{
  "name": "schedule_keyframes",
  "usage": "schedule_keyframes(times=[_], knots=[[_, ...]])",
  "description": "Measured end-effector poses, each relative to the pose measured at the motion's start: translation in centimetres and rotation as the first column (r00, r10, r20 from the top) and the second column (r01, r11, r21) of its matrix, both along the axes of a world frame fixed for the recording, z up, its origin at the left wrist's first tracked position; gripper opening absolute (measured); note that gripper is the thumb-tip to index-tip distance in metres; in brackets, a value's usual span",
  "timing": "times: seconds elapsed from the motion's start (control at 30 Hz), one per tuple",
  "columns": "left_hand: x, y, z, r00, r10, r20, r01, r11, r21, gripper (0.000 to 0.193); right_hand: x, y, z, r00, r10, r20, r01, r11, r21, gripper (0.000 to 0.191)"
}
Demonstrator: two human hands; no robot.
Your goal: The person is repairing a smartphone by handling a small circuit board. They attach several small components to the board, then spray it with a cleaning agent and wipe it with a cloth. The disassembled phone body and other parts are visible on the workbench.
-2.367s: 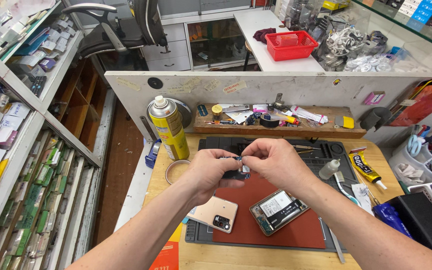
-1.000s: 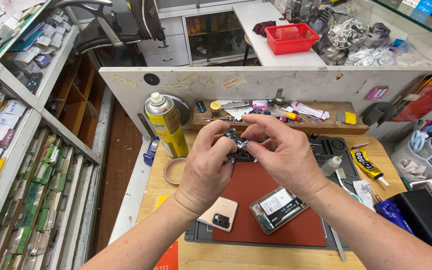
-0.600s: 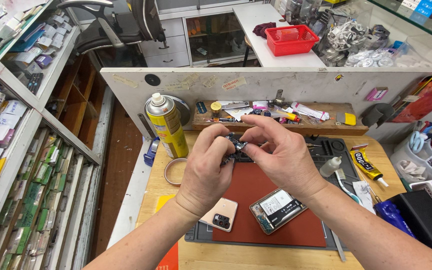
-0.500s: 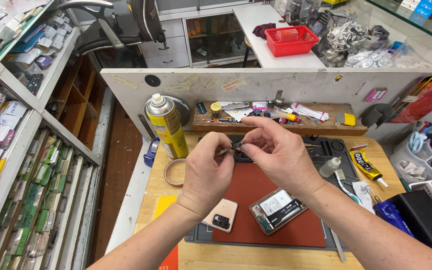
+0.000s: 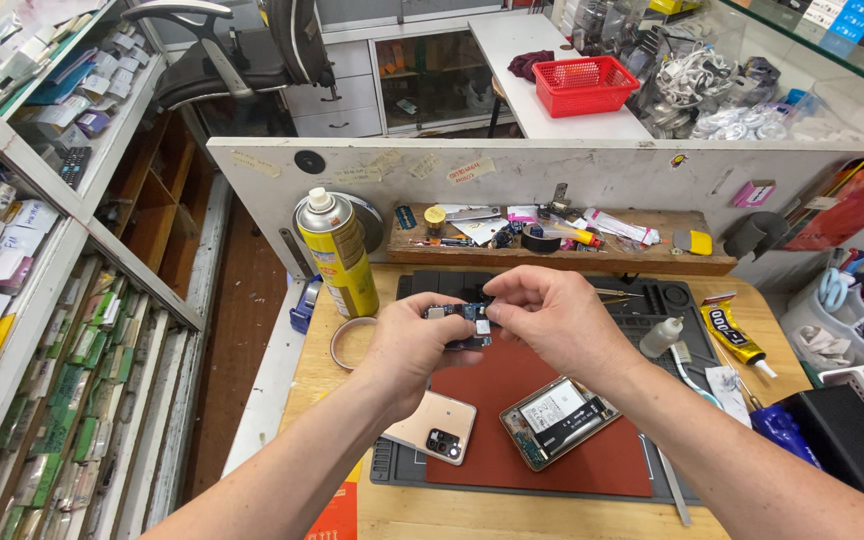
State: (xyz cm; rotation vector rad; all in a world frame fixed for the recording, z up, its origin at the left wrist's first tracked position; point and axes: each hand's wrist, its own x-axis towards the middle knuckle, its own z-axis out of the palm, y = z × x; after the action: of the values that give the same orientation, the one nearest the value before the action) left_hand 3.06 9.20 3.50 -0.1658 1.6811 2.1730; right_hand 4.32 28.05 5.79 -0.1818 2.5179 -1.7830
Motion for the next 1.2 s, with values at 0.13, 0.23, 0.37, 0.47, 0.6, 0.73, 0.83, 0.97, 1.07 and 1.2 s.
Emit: schedule_keyframes(times=[0.13,0.23,0.37,0.47,0.6,0.73,0.83,0.97,1.07,1.2], knots=[[-0.2,-0.1,0.1,0.997,-0.028,0.072,0.027,0.999,0.02,0.026,-0.2,0.0,0.3,0.995,0.008,0.101,-0.007,1.0,-0.005,0.026],[-0.3,-0.2,0.1,0.994,-0.052,0.093,0.05,0.999,0.022,0.024,-0.2,-0.1,0.5,0.989,0.004,0.151,-0.007,1.0,0.025,0.027],[-0.6,-0.3,0.0,0.992,-0.095,0.088,0.095,0.995,0.012,0.022,-0.4,-0.2,0.6,0.983,-0.027,0.179,0.007,0.994,0.113,0.026],[-1.0,-0.3,-0.1,0.988,-0.116,0.101,0.117,0.993,-0.006,0.021,-0.6,0.1,0.6,0.983,0.011,0.183,-0.027,0.996,0.084,0.024],[-1.4,-0.3,-0.4,0.985,-0.144,0.099,0.145,0.989,-0.002,0.02,-1.0,0.2,0.3,0.981,0.004,0.196,-0.029,0.992,0.125,0.02],[-1.7,-0.4,-0.6,0.98,-0.169,0.104,0.171,0.985,-0.002,0.02,-1.3,0.1,-0.1,0.979,0.005,0.205,-0.032,0.991,0.127,0.016],[-1.9,-0.7,-0.7,0.978,-0.185,0.099,0.186,0.983,0.004,0.018,-1.7,-0.1,-0.2,0.977,0.006,0.212,-0.037,0.989,0.145,0.015],[-2.1,-0.7,-0.9,0.976,-0.176,0.127,0.175,0.984,0.018,0.017,-1.9,-0.2,-0.4,0.974,0.003,0.227,-0.032,0.991,0.128,0.015],[-2.1,-0.7,-1.0,0.977,-0.175,0.119,0.177,0.984,-0.006,0.017,-1.9,-0.3,-0.5,0.974,-0.011,0.225,-0.026,0.987,0.16,0.015],[-2.0,-0.6,-1.2,0.98,-0.162,0.118,0.165,0.986,-0.014,0.017,-1.7,-0.4,-0.5,0.973,-0.016,0.231,-0.021,0.987,0.16,0.015]])
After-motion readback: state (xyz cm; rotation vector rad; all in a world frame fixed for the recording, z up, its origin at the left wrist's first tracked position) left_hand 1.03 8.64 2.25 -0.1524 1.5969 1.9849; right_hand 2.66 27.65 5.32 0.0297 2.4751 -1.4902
